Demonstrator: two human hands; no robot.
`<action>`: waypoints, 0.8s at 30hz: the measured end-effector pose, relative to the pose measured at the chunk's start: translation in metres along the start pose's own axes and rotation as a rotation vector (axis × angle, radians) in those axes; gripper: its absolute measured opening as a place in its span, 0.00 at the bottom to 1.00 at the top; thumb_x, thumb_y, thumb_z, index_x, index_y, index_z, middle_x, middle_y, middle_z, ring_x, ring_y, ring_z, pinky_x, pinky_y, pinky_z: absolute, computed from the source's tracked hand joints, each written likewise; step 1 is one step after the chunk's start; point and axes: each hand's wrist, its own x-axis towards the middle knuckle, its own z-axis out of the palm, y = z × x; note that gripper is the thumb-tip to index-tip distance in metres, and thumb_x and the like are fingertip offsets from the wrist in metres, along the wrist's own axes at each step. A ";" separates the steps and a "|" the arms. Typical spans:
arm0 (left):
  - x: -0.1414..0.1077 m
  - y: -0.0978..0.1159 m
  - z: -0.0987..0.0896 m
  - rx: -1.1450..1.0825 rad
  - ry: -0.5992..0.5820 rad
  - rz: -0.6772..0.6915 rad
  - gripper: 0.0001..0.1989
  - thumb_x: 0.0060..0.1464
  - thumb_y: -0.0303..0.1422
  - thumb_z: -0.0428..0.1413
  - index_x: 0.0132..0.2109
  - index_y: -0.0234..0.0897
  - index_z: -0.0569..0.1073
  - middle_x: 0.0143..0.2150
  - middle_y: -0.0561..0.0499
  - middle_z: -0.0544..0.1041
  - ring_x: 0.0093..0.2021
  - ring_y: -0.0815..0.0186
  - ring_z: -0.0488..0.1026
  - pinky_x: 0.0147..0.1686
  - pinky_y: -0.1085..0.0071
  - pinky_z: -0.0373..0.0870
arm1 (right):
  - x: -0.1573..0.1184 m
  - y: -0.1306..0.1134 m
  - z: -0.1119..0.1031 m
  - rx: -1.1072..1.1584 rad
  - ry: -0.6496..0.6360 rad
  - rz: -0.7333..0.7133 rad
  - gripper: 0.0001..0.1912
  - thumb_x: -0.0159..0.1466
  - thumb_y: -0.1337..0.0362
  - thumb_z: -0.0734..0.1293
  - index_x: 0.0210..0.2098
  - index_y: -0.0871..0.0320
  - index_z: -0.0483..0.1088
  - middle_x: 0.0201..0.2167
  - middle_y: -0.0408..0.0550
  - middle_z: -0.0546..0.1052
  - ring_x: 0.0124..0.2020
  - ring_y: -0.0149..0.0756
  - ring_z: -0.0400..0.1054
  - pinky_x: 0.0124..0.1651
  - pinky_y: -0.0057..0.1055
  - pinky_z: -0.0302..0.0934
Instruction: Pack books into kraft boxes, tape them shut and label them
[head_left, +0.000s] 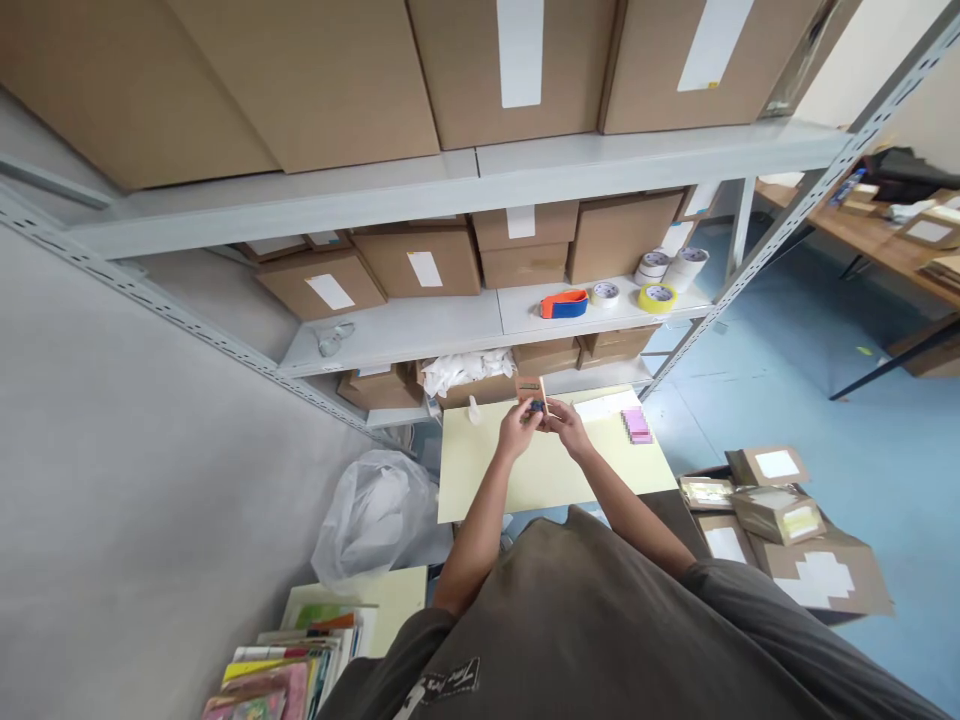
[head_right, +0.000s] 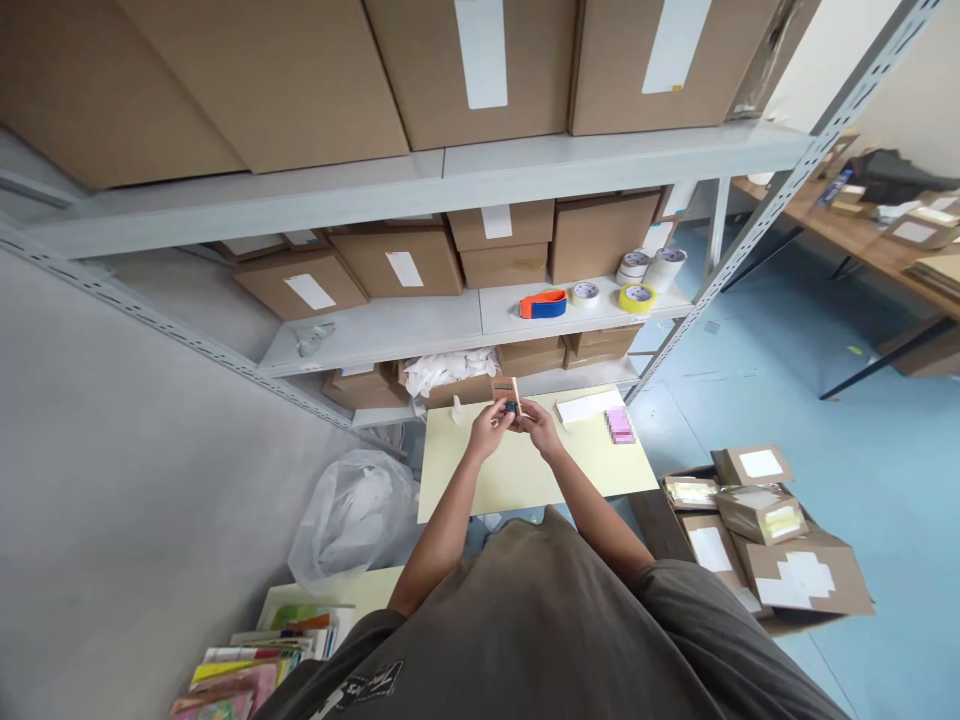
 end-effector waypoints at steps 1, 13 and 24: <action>-0.001 0.002 -0.001 -0.007 -0.003 0.010 0.25 0.63 0.38 0.64 0.65 0.41 0.78 0.58 0.40 0.81 0.53 0.55 0.81 0.55 0.59 0.79 | -0.001 0.001 0.009 -0.015 -0.030 -0.024 0.25 0.57 0.52 0.76 0.53 0.50 0.79 0.55 0.52 0.82 0.52 0.51 0.77 0.54 0.50 0.72; -0.010 -0.032 -0.079 -0.653 -0.016 -0.150 0.38 0.52 0.46 0.71 0.66 0.34 0.77 0.58 0.38 0.83 0.57 0.49 0.81 0.52 0.58 0.81 | 0.009 -0.006 0.039 -0.103 0.088 0.038 0.31 0.52 0.54 0.81 0.55 0.49 0.79 0.56 0.52 0.82 0.57 0.53 0.75 0.56 0.50 0.72; 0.000 -0.025 -0.057 -0.343 0.002 0.008 0.32 0.55 0.40 0.71 0.65 0.39 0.78 0.60 0.39 0.81 0.56 0.53 0.80 0.58 0.54 0.79 | -0.006 -0.014 0.060 -0.003 -0.022 -0.037 0.26 0.54 0.55 0.79 0.52 0.51 0.80 0.54 0.51 0.84 0.52 0.52 0.78 0.54 0.48 0.72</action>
